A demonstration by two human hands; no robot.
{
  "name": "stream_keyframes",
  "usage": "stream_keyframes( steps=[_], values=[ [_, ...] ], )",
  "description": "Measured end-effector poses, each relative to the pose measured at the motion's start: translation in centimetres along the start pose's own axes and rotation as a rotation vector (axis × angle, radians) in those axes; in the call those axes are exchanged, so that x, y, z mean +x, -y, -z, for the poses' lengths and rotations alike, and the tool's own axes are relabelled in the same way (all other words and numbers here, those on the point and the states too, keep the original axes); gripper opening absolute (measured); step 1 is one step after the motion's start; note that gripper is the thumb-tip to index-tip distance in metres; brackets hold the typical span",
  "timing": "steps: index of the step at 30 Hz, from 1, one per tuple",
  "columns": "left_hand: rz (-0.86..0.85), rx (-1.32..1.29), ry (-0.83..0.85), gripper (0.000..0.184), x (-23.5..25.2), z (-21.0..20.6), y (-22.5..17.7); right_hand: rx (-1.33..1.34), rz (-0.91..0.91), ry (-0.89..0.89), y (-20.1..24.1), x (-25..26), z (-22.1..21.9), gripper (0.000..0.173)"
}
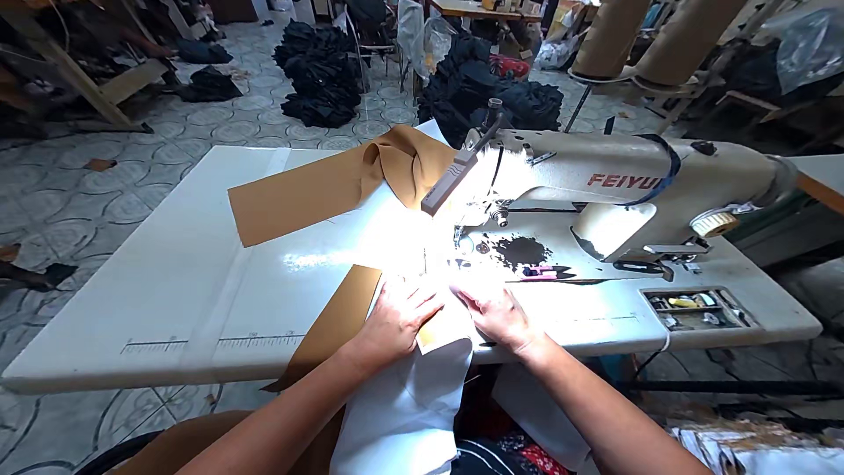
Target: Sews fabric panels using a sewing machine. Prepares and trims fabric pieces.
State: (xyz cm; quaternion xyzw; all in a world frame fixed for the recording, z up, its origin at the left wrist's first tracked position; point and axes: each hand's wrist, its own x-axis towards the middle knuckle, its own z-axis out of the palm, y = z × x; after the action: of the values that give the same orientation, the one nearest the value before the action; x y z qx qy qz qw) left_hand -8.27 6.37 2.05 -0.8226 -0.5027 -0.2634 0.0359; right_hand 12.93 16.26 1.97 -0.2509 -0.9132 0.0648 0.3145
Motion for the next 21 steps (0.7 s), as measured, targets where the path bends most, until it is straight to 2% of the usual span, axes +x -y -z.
stream_keyframes(
  steps=[15, 21],
  values=[
    [0.03, 0.001, 0.005, 0.043, -0.1, 0.1, -0.4, -0.118, 0.058, -0.035, 0.2, -0.7, -0.1, 0.022],
    [-0.011, -0.064, 0.049, 0.041, 0.8, 0.0, 0.8, -0.097, 0.066, -0.01, -0.2, 0.1, 0.5, 0.023]
  ],
)
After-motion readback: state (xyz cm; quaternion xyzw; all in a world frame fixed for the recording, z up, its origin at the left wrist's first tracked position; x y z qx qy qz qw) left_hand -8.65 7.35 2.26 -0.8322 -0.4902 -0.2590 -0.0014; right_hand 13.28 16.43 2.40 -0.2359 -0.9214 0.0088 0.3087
